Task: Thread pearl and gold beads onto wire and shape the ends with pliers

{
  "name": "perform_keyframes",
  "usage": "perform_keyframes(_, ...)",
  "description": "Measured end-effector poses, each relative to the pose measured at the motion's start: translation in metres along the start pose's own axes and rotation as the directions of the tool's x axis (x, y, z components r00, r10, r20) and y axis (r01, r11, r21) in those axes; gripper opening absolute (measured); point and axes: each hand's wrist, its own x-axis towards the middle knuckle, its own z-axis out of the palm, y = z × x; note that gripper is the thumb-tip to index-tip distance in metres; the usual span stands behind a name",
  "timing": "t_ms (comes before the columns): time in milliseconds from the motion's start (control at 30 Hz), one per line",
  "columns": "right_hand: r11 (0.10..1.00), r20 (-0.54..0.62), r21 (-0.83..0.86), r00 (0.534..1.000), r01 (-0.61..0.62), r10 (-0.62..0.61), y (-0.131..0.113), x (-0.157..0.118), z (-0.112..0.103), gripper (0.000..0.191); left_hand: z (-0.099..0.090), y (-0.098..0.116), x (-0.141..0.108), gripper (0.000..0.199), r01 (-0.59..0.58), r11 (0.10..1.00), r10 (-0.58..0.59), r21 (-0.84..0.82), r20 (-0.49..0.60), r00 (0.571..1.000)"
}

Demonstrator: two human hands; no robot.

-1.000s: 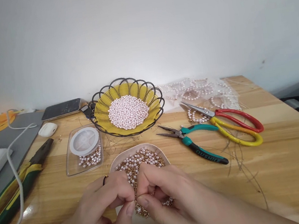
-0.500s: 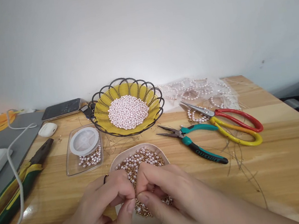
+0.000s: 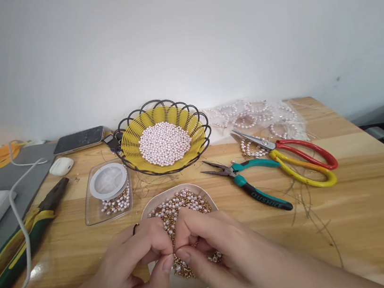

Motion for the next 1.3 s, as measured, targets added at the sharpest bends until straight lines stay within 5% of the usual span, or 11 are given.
perform_keyframes(800,0.990,0.035,0.126,0.998,-0.058,0.054,0.001,-0.001,0.000,0.016,0.002,-0.001,-0.001,0.020,-0.013,1.000,0.013,0.005,-0.003,1.000)
perform_keyframes(1300,0.999,-0.011,-0.017,0.999,0.034,-0.034,0.007,-0.003,0.001,0.013,0.002,0.001,-0.001,0.020,0.000,1.000,0.000,0.012,-0.004,1.000)
